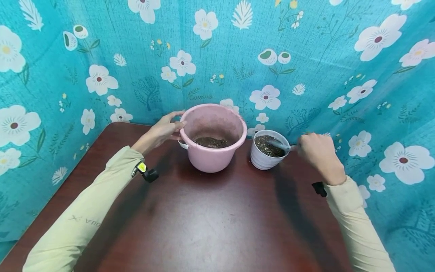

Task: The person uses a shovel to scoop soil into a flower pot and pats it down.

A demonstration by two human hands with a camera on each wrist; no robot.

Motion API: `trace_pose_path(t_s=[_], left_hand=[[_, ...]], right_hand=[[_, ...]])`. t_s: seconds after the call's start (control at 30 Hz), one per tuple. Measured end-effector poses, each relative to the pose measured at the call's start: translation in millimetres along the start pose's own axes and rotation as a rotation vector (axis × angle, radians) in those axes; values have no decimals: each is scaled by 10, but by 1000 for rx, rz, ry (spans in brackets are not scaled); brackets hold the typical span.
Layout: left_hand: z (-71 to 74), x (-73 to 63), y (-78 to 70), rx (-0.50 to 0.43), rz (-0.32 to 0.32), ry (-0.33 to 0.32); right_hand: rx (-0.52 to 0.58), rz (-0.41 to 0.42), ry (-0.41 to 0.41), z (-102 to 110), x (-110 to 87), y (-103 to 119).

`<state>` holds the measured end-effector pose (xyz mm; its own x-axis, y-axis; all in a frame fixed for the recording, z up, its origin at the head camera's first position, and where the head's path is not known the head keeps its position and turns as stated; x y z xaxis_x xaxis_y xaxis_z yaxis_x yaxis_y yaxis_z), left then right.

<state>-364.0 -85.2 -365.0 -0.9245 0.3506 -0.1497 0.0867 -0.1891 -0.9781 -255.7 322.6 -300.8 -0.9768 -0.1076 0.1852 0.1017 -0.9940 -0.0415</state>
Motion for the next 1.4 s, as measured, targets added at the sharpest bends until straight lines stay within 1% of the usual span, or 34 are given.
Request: trace_pose_path(t_s=[0.07, 0.13, 0.23, 0.37, 0.43, 0.53, 0.67, 0.73, 0.77, 0.83, 0.93, 1.07, 1.1, 1.17, 1.23, 1.27, 1.33, 1.4], left_hand=[[7, -1, -7, -5, -3, -1], [10, 7, -15, -17, -6, 2], [15, 14, -24, -23, -4, 5], [13, 9, -36, -20, -9, 4], [8, 8, -36, -14, -11, 1], [-8, 11, -31, -9, -9, 3], [-26, 29, -28, -19, -14, 7], [-29, 34, -36, -28, -20, 7], [-31, 36, -38, -31, -22, 7], [-36, 38, -44, -35, -21, 7], [-42, 37, -49, -29, -20, 8], [-21, 30, -52, -24, -33, 5], [-10, 24, -48, -23, -36, 2], [14, 5, -33, -20, -39, 0], [33, -15, -7, -18, -31, 0], [36, -22, 10, -21, -23, 1], [38, -23, 36, -29, -10, 7], [34, -17, 40, -40, -1, 7]], right_hand=[[5, -15, 89, 14, 1, 15], [21, -30, 153, 39, 8, 16], [31, -49, 184, 101, 22, 13], [40, -50, 255, 121, 24, 41], [32, -37, 260, 134, 23, 53], [20, -38, 230, 164, 25, 39], [24, -18, 257, 159, 26, 9], [15, 0, 251, 178, 30, -12], [7, 10, 228, 203, 32, -25], [-8, 23, 145, 280, 33, -42], [-11, 55, -44, 439, 19, -29], [44, 83, -330, 624, 56, 80], [67, 82, -389, 648, 92, 113], [125, 68, -476, 658, 184, 178], [176, 63, -521, 627, 284, 248], [194, 66, -528, 603, 331, 285], [219, 87, -515, 553, 414, 374], [225, 146, -490, 516, 489, 491]])
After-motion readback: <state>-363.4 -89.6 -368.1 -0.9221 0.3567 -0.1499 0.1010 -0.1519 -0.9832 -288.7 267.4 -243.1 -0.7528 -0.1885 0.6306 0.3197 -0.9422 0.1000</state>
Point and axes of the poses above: each hand's wrist, its own x-axis towards the middle knuckle, its own z-axis out of the back of the hand, y = z × x, the point moved 6 cm from there along x, towards the middle knuckle, and after that the axes turned 6 degrees about -z, right-handed, at the moved point
